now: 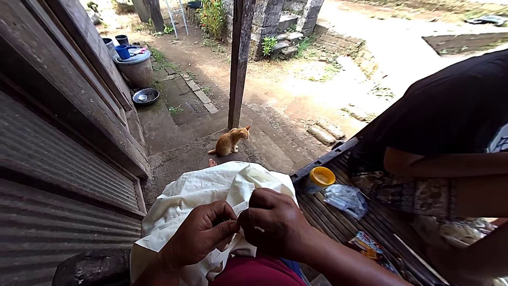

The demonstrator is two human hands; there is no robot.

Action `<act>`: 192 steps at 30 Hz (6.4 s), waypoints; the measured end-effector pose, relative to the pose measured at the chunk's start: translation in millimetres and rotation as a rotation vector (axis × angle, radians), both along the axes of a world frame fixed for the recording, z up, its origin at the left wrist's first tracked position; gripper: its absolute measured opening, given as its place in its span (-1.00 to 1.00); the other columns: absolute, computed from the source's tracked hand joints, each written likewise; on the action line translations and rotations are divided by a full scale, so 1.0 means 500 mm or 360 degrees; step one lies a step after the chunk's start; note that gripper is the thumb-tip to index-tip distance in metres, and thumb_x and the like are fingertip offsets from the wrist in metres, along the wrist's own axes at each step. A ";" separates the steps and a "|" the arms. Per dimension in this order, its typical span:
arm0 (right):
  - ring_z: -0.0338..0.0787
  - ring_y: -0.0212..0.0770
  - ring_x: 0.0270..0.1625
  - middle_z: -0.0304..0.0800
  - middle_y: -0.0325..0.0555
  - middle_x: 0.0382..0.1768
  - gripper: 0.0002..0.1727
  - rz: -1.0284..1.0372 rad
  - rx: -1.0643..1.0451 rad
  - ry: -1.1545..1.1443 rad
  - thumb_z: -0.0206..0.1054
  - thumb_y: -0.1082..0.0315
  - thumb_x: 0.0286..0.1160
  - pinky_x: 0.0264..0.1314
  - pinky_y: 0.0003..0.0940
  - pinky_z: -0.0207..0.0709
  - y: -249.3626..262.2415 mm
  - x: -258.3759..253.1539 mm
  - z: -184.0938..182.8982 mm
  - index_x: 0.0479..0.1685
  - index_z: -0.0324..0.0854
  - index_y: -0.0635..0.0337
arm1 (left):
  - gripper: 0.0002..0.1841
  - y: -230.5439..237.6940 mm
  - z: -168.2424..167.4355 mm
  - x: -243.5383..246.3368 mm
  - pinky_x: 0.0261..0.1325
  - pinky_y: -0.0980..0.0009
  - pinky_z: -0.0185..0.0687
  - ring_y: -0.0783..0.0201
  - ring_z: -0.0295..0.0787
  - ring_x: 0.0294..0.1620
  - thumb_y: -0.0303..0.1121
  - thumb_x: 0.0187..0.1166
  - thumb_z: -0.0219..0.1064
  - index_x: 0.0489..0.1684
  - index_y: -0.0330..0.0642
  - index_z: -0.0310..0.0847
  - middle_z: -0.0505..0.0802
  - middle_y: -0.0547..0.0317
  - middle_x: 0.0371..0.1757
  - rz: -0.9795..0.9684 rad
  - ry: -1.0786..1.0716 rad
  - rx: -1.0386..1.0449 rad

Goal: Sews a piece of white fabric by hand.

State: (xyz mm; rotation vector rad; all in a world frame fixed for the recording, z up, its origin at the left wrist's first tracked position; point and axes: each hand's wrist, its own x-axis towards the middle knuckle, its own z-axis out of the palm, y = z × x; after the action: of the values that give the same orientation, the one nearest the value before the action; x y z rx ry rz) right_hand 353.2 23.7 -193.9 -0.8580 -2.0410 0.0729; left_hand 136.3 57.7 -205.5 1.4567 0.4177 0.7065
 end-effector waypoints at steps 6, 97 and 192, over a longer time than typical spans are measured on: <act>0.50 -0.39 -0.38 0.45 -0.21 -0.53 -0.89 0.0333 -0.0045 0.0131 0.42 0.27 0.60 -0.31 -0.56 0.36 0.020 0.024 -0.017 -0.14 0.88 -0.05 | -0.88 0.006 -0.001 -0.007 -0.43 0.69 0.56 0.61 0.63 -0.53 -0.34 0.65 0.39 -0.22 -0.19 0.71 0.78 0.34 -0.44 -0.0075 -0.0061 -0.0052; 0.72 -0.26 -0.49 0.70 -0.18 -0.53 -0.86 0.0285 -0.0348 -0.0261 0.31 0.34 0.49 -0.53 -0.32 0.51 0.030 0.022 -0.010 -0.40 0.70 0.10 | -0.90 -0.006 -0.035 0.017 -0.05 0.69 0.69 0.58 0.75 -0.11 -0.34 0.54 0.41 -0.28 -0.15 0.80 0.83 0.27 -0.16 0.0857 0.0271 0.1256; 0.68 -0.32 -0.22 0.72 -0.30 -0.44 -0.75 0.0022 -0.0227 -0.0002 0.26 0.44 0.52 -0.12 -0.43 0.54 0.003 -0.008 -0.025 -0.33 0.86 -0.05 | -0.85 -0.015 -0.050 -0.011 0.07 0.59 0.66 0.52 0.65 0.01 -0.22 0.76 0.24 -0.15 -0.06 0.56 0.66 0.30 -0.02 0.0830 0.0185 0.0851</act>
State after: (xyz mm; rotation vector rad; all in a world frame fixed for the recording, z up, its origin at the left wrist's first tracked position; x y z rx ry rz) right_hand 349.3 25.2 -206.5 -0.9317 -2.0619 0.2283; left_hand 130.8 50.3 -230.3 1.9202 0.7542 1.2188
